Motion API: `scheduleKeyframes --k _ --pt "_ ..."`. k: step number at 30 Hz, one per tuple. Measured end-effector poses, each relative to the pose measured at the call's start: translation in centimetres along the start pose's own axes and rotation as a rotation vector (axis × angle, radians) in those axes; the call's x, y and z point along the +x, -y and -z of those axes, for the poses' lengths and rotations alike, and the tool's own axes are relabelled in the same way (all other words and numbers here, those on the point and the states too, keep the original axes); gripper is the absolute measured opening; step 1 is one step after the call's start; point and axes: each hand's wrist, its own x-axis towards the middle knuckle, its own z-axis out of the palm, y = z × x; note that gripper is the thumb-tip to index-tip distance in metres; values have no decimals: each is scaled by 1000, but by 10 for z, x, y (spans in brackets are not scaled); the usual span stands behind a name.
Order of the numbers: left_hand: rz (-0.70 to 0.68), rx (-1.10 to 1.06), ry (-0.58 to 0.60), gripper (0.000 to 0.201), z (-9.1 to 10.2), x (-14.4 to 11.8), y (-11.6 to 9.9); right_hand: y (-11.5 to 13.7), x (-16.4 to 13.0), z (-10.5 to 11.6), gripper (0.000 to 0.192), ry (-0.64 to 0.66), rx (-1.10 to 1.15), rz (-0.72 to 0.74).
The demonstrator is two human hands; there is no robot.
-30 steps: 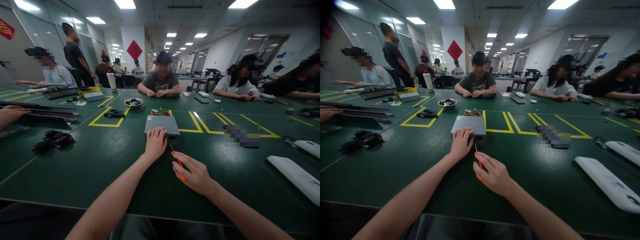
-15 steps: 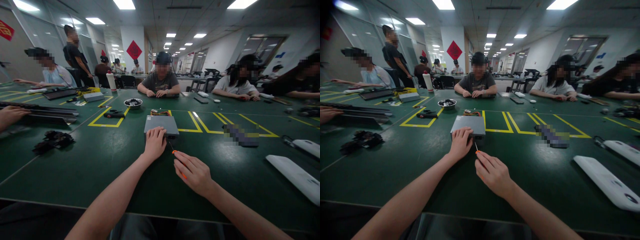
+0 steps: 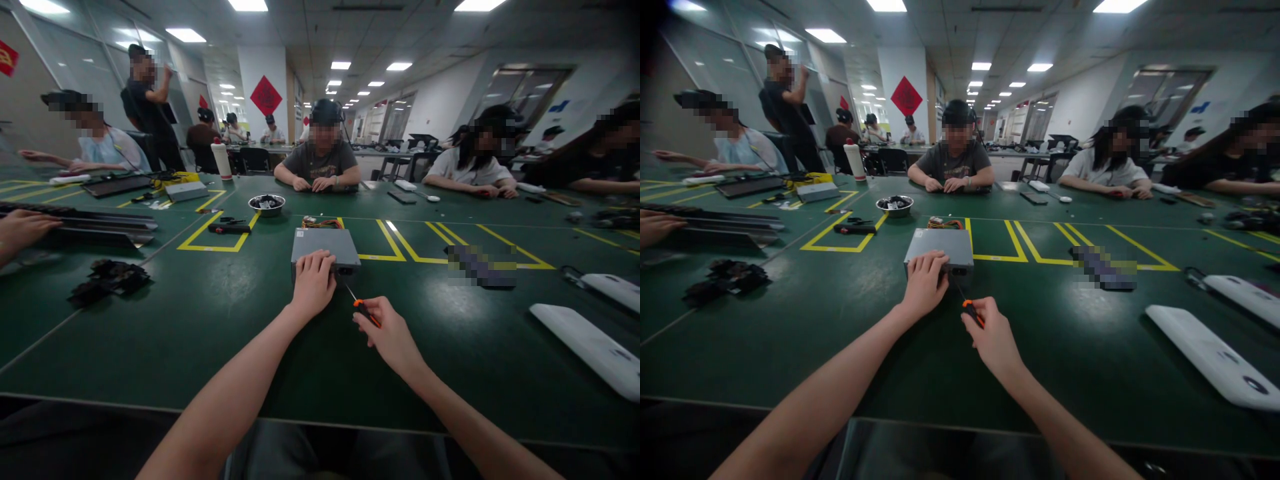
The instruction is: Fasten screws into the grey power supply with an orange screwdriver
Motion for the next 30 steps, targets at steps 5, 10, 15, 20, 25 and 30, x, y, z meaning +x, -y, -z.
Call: scheduleKeyframes --k 5,10,15,20,25,30 --pt "-1 -12 -8 33 0 -1 0 19 -3 -12 9 2 667 -387" --pt "13 -13 -6 33 -3 -1 1 29 -7 -29 16 36 1036 -588" --pt "6 -5 3 34 -3 -1 1 43 -7 -38 9 43 1313 -676" --pt "-3 -14 0 33 -1 -1 1 45 -9 -39 10 3 1408 -714" --pt "16 -17 -7 31 -2 0 1 37 -9 -35 18 107 1484 -761" --pt "19 -14 -6 30 -2 0 0 37 -9 -35 16 104 1451 -733"
